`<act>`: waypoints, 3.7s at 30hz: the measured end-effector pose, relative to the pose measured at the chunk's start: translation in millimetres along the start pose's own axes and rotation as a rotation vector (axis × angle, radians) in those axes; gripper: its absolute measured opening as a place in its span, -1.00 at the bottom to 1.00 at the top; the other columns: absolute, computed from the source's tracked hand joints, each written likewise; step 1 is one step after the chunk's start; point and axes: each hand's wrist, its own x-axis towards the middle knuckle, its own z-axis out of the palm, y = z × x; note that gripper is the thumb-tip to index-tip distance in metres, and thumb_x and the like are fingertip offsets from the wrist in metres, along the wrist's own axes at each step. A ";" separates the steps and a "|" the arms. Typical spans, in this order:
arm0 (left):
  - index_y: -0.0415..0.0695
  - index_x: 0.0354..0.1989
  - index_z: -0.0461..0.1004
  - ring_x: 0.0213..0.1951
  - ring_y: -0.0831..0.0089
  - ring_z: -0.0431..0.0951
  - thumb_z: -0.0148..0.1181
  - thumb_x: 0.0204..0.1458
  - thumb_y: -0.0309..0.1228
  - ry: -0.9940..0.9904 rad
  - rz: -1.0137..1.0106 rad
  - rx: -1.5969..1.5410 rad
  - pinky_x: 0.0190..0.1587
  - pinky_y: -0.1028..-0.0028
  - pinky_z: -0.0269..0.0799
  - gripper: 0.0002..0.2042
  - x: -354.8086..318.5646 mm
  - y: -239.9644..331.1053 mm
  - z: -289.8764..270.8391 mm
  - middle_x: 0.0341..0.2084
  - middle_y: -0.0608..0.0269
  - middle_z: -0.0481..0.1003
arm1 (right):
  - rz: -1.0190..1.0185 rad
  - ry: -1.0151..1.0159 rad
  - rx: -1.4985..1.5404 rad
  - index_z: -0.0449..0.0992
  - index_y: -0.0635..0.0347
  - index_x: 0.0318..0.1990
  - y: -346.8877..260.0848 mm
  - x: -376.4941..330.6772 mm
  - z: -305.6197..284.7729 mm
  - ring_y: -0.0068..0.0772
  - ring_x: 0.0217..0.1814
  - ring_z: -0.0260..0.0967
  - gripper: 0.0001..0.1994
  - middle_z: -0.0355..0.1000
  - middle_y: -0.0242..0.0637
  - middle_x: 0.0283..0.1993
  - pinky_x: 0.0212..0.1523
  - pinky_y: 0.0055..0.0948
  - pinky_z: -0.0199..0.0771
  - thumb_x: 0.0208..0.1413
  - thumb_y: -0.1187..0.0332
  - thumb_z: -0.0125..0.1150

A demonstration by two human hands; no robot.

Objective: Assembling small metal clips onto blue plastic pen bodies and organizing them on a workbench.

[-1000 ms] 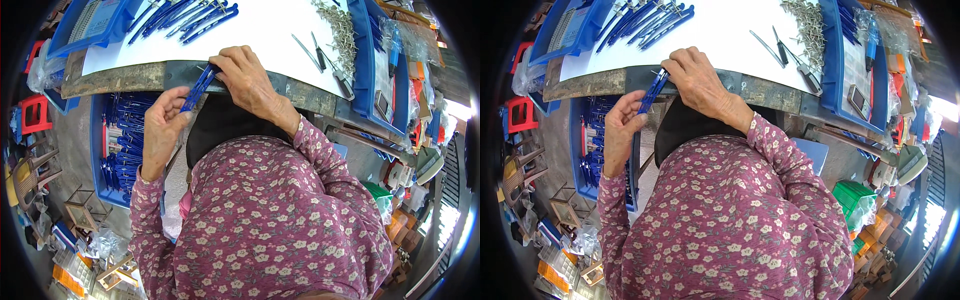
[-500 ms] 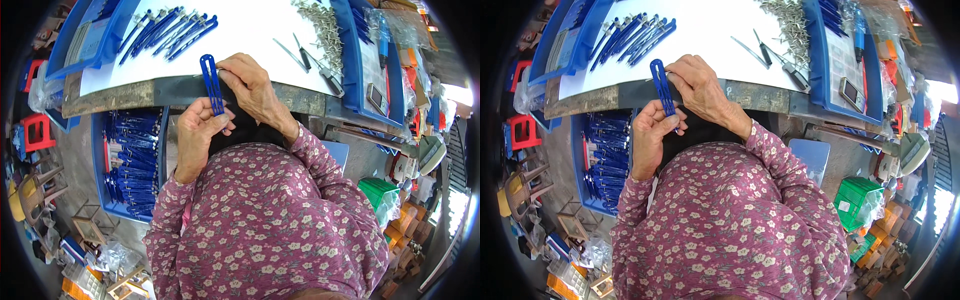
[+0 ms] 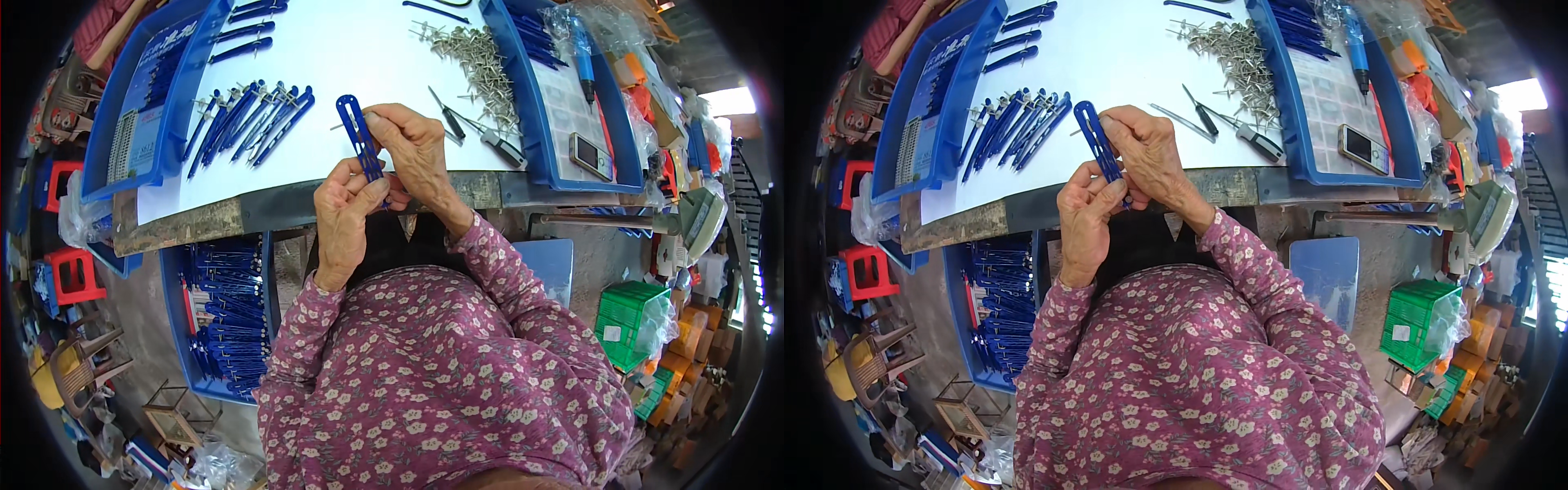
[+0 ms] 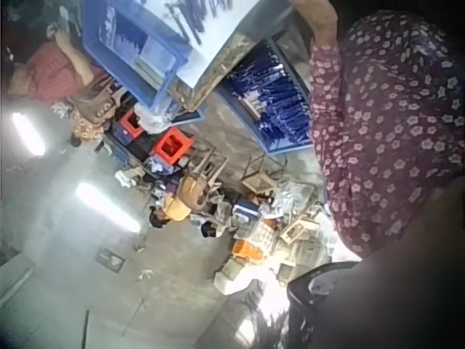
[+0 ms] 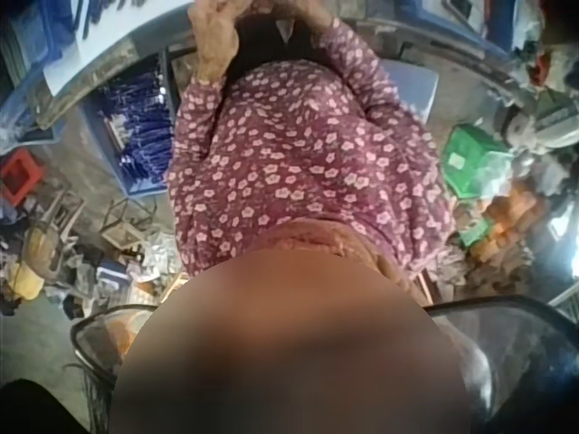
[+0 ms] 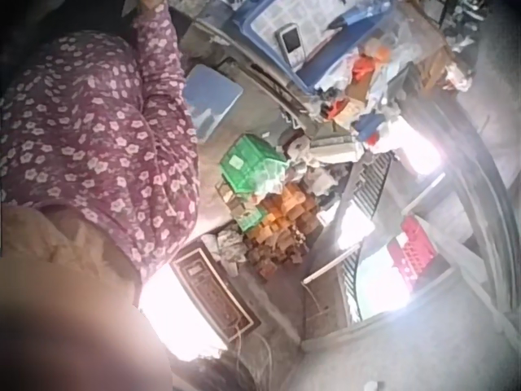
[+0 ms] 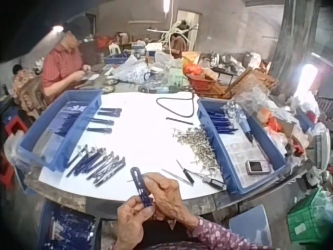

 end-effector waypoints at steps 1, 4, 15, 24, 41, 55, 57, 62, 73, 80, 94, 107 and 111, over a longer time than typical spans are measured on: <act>-0.36 -0.14 0.30 -0.45 0.43 0.52 0.02 0.02 -0.53 -0.001 -0.003 -0.006 -0.34 0.50 0.47 -0.76 1.9 -0.7 0.4 -0.45 0.06 0.48 | -0.007 0.013 0.001 0.49 0.38 -0.28 1.2 0.8 -0.1 -0.68 -0.49 0.28 -0.82 0.40 -0.39 -0.51 -0.48 -0.68 0.31 0.08 0.43 0.03; -0.37 -0.14 0.30 -0.46 0.42 0.52 0.03 0.02 -0.53 -0.007 0.003 0.012 -0.35 0.50 0.48 -0.76 4.9 0.2 0.5 -0.46 0.06 0.48 | -0.003 0.035 0.028 0.49 0.38 -0.28 3.3 1.9 -0.9 -0.68 -0.50 0.28 -0.81 0.40 -0.40 -0.52 -0.48 -0.68 0.31 0.08 0.42 0.04; -0.34 -0.12 0.29 -0.46 0.39 0.54 0.05 0.01 -0.55 -0.020 -0.002 0.005 -0.37 0.49 0.51 -0.75 11.7 3.7 -3.1 -0.44 0.05 0.49 | -0.081 0.037 0.084 0.49 0.35 -0.32 0.6 10.6 1.9 -0.70 -0.57 0.23 -0.83 0.33 -0.40 -0.60 -0.61 -0.68 0.26 0.05 0.41 0.03; -0.36 -0.20 0.33 -0.49 0.38 0.54 0.07 -0.03 -0.55 0.036 0.000 0.020 -0.42 0.51 0.50 -0.78 20.2 11.4 -9.2 -0.47 -0.01 0.49 | -0.001 -0.124 0.212 0.48 0.36 -0.36 -3.7 29.5 1.3 -0.65 -0.57 0.25 -0.76 0.34 -0.43 -0.60 -0.53 -0.67 0.33 0.09 0.33 0.01; -0.38 -0.26 0.35 -0.57 0.39 0.52 0.12 -0.08 -0.56 -0.002 -0.073 0.015 -0.54 0.53 0.49 -0.79 35.3 2.5 -18.3 -0.52 -0.02 0.49 | 0.183 -0.259 0.188 0.49 0.26 -0.58 17.1 58.0 -10.7 -0.64 -0.67 0.18 -0.72 0.33 -0.38 -0.66 -0.61 -0.65 0.20 -0.10 0.20 0.27; -0.38 -0.26 0.36 -0.56 0.40 0.52 0.11 -0.07 -0.57 0.039 -0.041 0.018 -0.52 0.55 0.47 -0.80 35.7 -0.4 -23.1 -0.51 -0.01 0.49 | 0.128 -0.325 0.195 0.50 0.29 -0.39 16.0 56.0 -11.4 -0.58 -0.45 0.30 -0.76 0.41 -0.36 -0.51 -0.36 -0.56 0.29 -0.31 0.45 0.35; -0.38 -0.26 0.36 -0.56 0.40 0.52 0.10 -0.07 -0.57 0.040 -0.036 0.014 -0.52 0.55 0.47 -0.80 36.2 0.5 -23.6 -0.50 -0.01 0.49 | 0.148 -0.350 0.218 0.50 0.30 -0.36 15.7 54.9 -10.7 -0.58 -0.44 0.31 -0.73 0.42 -0.35 -0.49 -0.36 -0.57 0.30 -0.32 0.45 0.35; -0.38 -0.26 0.36 -0.55 0.40 0.52 0.10 -0.06 -0.57 0.035 -0.024 0.019 -0.51 0.55 0.47 -0.81 37.8 1.3 -24.1 -0.50 0.00 0.49 | 0.166 -0.368 0.272 0.49 0.33 -0.31 15.8 55.2 -11.0 -0.57 -0.44 0.32 -0.69 0.42 -0.32 -0.46 -0.36 -0.59 0.32 -0.30 0.45 0.35; -0.38 -0.22 0.35 -0.58 0.45 0.48 0.07 -0.05 -0.54 -0.023 -0.065 0.053 -0.56 0.60 0.39 -0.78 39.5 24.7 -41.1 -0.50 0.03 0.49 | -0.117 -0.215 -0.299 0.32 0.24 0.00 -1.6 52.9 -8.8 -0.51 -0.40 0.25 -0.62 0.33 -0.34 -0.36 -0.39 -0.56 0.28 -0.03 0.45 0.10; -0.35 -0.30 0.39 -0.69 0.55 0.39 0.05 -0.11 -0.51 -0.088 -0.207 0.218 -0.69 0.67 0.22 -0.80 44.9 56.6 -67.2 -0.62 0.14 0.45 | -0.853 -0.430 -1.047 0.45 0.02 -0.18 -16.6 63.5 -0.5 -0.26 -0.12 0.26 -0.64 0.23 -0.18 -0.03 -0.21 -0.38 0.38 -0.20 0.60 0.08; -0.38 0.05 0.15 -0.60 0.58 0.39 0.03 0.01 -0.46 0.241 0.198 0.201 -0.65 0.66 0.27 -0.57 44.1 64.0 -62.6 -0.49 0.12 0.44 | -0.861 -0.454 -1.097 0.46 0.13 -0.31 -9.2 126.1 13.9 -0.33 -0.26 0.31 -0.80 0.30 -0.29 -0.32 -0.34 -0.47 0.36 -0.16 0.35 0.24; -0.29 -0.17 0.39 -0.58 0.44 0.41 0.01 -0.02 -0.63 0.291 0.390 0.796 -0.54 0.51 0.31 -0.79 18.0 18.3 -71.5 -0.49 0.12 0.43 | -0.465 -0.284 -1.134 0.57 0.06 -0.29 26.2 279.6 96.2 -0.13 -0.37 0.44 -0.69 0.49 -0.19 -0.40 -0.34 -0.26 0.41 -0.17 0.11 0.24; -0.28 -0.22 0.38 -0.58 0.25 0.42 -0.01 -0.03 -0.65 0.254 0.494 0.846 -0.53 0.45 0.31 -0.82 19.9 25.5 -69.4 -0.52 0.05 0.40 | -0.362 -0.329 -1.183 0.59 0.06 -0.39 38.7 313.0 112.0 -0.17 -0.39 0.45 -0.73 0.49 -0.22 -0.45 -0.34 -0.27 0.42 -0.21 0.11 0.22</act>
